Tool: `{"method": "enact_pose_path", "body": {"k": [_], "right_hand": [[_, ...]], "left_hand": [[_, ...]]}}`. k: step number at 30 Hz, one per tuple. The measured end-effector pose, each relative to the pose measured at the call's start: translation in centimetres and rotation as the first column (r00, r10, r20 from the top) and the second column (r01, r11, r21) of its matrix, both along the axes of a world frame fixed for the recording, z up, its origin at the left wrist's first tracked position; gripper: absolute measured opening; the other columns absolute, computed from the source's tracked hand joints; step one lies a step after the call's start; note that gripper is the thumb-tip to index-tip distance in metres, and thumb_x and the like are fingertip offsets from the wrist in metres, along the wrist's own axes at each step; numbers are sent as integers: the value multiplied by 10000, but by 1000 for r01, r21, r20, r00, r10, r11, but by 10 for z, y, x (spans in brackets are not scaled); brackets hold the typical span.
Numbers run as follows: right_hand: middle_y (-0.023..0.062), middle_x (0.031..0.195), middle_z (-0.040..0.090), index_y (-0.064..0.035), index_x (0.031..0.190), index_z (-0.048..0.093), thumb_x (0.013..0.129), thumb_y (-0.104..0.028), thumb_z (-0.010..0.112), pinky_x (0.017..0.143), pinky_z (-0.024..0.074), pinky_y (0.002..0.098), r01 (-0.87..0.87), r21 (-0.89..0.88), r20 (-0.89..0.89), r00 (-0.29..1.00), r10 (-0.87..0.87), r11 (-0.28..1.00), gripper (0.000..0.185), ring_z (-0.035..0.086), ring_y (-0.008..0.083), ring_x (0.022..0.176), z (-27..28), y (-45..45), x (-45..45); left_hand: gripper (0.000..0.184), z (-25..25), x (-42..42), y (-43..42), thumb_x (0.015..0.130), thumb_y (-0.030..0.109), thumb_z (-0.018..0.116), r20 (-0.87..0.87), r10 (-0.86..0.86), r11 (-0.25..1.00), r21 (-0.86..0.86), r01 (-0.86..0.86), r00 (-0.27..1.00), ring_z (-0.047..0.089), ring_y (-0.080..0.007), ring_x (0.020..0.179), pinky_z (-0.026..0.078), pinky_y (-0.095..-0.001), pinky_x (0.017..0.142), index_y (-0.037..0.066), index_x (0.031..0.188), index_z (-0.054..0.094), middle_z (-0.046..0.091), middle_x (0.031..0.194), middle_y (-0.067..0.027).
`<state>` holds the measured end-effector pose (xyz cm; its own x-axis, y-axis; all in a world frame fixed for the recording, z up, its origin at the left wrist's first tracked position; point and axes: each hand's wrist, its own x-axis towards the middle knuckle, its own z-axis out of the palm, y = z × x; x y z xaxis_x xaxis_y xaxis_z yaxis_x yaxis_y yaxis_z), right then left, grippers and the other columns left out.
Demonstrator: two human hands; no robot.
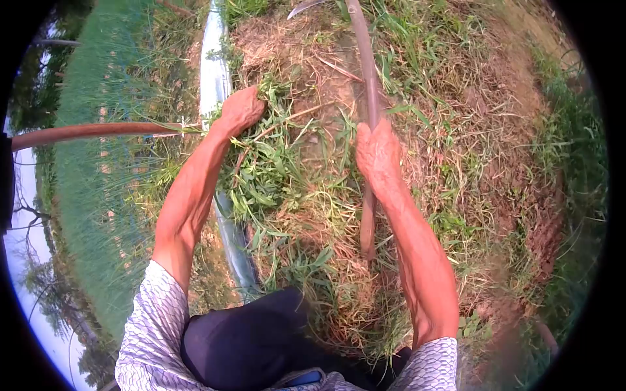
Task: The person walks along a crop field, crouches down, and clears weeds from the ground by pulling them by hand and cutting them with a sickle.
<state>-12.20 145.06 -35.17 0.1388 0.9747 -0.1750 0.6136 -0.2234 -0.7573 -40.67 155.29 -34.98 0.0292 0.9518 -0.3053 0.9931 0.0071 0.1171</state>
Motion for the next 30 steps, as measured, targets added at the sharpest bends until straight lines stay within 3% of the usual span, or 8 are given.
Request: {"method": "enact_pose_path", "body": {"k": [2,7,12,18,21,24,26,30], "right_hand": [[284,759,602,62,975,486,932,-306,490,584,498,466,-74,-260,44,995,89,963,370,635,407,694,-3,5,-7],[280,682,574,29,1040,450,936,-280,491,550,476,493,-187,-574,12,972,237,797,329,609,432,634,15,-119,59],[171,784,608,1,1179,448,935,-308,510,598,484,376,-321,-503,-123,946,301,802,399,599,230,667,26,-208,132],[98,730,569,-17,1039,499,940,-345,522,554,455,338,-112,-295,-116,990,80,949,344,560,189,641,27,-114,68],[200,674,568,26,959,472,946,-338,492,521,465,428,-102,-273,-30,995,97,957,365,594,310,586,12,-87,23],[261,672,568,34,935,454,952,-321,469,528,472,457,-231,-450,66,955,290,863,356,621,370,616,10,-140,34],[189,638,560,24,945,458,945,-318,489,492,456,424,-151,-563,19,980,196,812,343,588,309,556,-13,-205,83],[70,631,514,14,989,485,931,-319,520,498,431,359,-145,-569,-53,989,139,809,340,506,193,542,33,-230,127]], "left_hand": [[246,4,0,0,812,201,477,3,-18,1000,-4,18,1000,629,-396,786,497,-469,706,-9,844,602,636,813,-242],[234,40,10,-61,786,214,536,64,-281,921,-264,288,958,590,-372,644,484,-456,598,-2,872,562,596,718,-208],[317,50,33,-170,717,130,575,242,-461,639,-578,508,854,619,-348,708,489,-449,575,28,1016,548,614,867,-193],[610,71,39,-138,688,159,705,98,-201,977,85,193,975,618,-372,827,521,-439,660,57,1214,415,468,1265,-155],[652,51,13,-91,697,129,680,-86,-199,969,132,209,976,620,-367,821,525,-442,685,55,1261,361,542,1133,-163],[549,15,-19,-82,688,105,667,-230,-188,979,-120,164,955,619,-354,781,515,-435,641,29,1180,434,582,941,-153],[356,-4,-30,-103,701,94,627,-173,-434,900,-50,432,884,617,-323,727,491,-428,585,21,1031,517,577,802,-135],[217,47,36,-176,679,85,575,98,-486,864,-94,494,868,601,-301,646,460,-430,537,31,887,551,552,735,-132]]}}
